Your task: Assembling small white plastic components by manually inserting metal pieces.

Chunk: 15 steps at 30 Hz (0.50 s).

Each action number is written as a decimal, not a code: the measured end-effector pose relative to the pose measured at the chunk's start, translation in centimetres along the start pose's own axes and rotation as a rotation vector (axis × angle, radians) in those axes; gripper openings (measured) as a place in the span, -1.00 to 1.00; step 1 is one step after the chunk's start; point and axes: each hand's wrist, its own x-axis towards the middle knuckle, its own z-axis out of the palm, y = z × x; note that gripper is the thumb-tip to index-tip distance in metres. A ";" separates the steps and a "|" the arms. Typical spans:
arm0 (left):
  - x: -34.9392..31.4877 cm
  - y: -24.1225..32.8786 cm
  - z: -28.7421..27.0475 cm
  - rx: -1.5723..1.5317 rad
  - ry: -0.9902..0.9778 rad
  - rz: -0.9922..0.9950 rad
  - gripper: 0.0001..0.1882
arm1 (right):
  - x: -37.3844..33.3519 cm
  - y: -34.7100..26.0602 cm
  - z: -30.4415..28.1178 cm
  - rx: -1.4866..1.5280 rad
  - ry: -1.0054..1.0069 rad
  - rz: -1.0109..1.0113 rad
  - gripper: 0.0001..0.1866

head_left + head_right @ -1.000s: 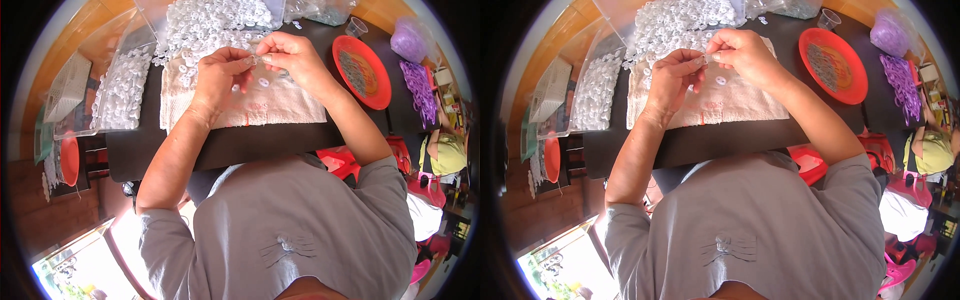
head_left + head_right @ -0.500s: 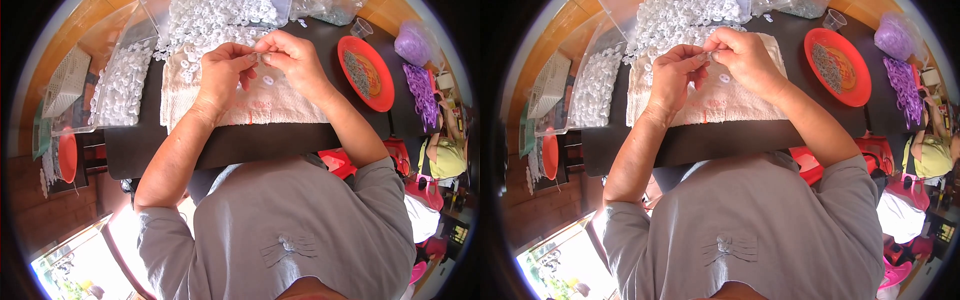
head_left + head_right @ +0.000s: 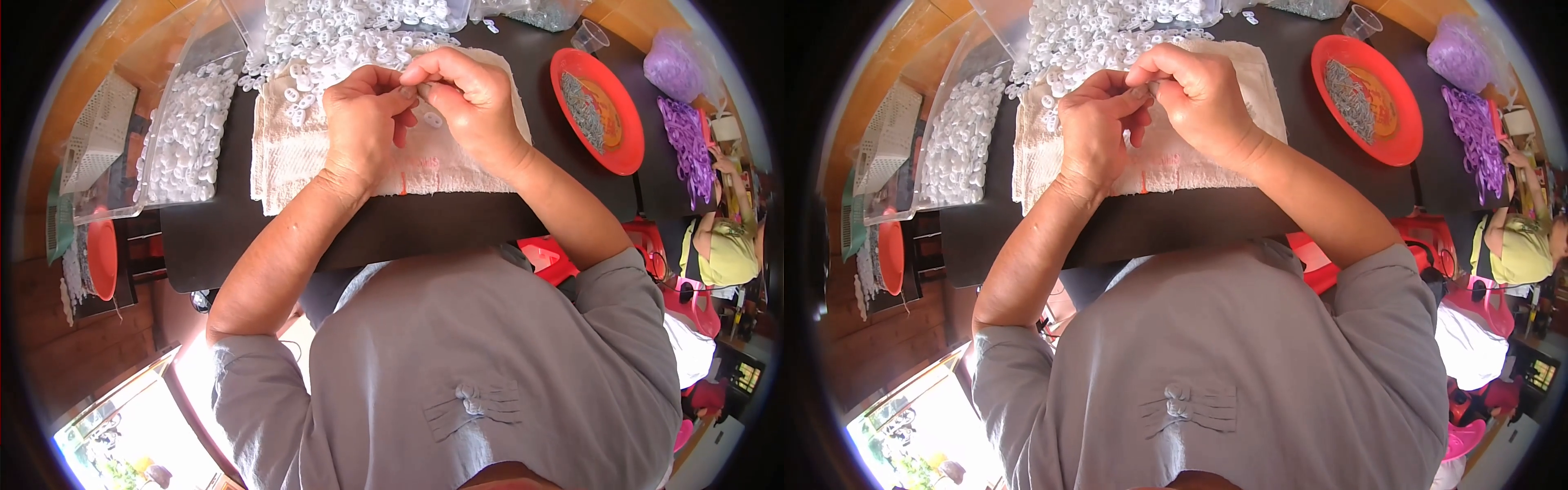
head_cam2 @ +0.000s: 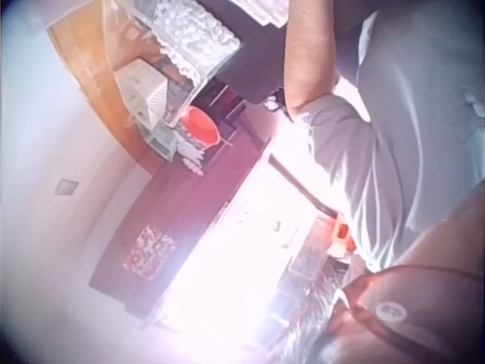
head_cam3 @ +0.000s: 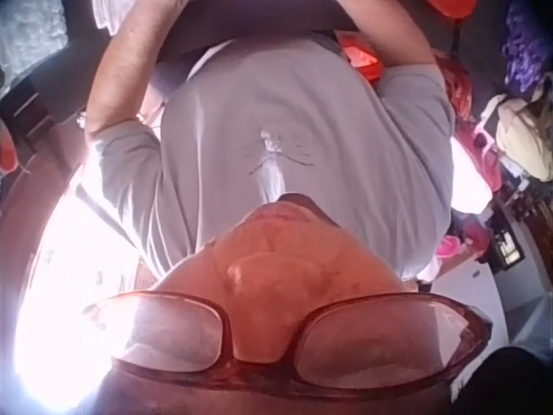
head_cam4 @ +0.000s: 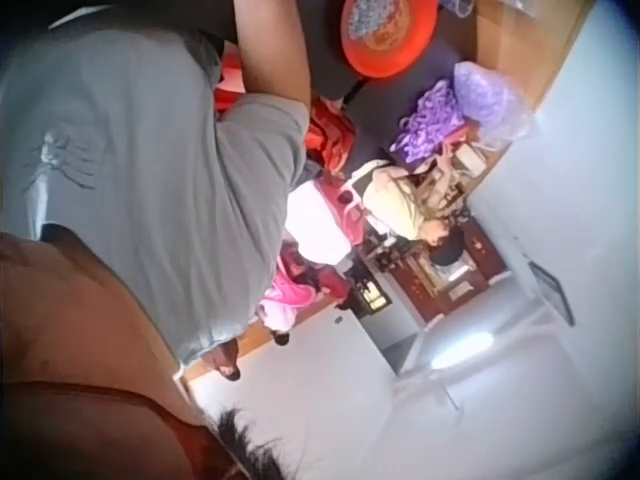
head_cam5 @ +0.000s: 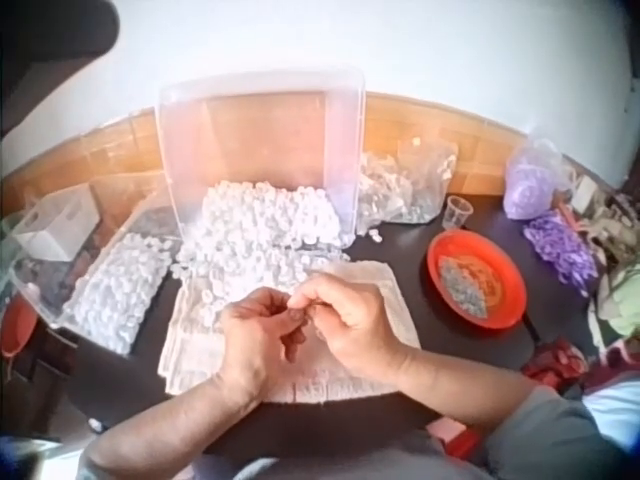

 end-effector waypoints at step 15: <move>1.0 0.1 -0.9 -0.090 -0.005 -0.080 -0.91 | 0.9 0.5 -2.7 -0.233 -0.042 0.126 -0.90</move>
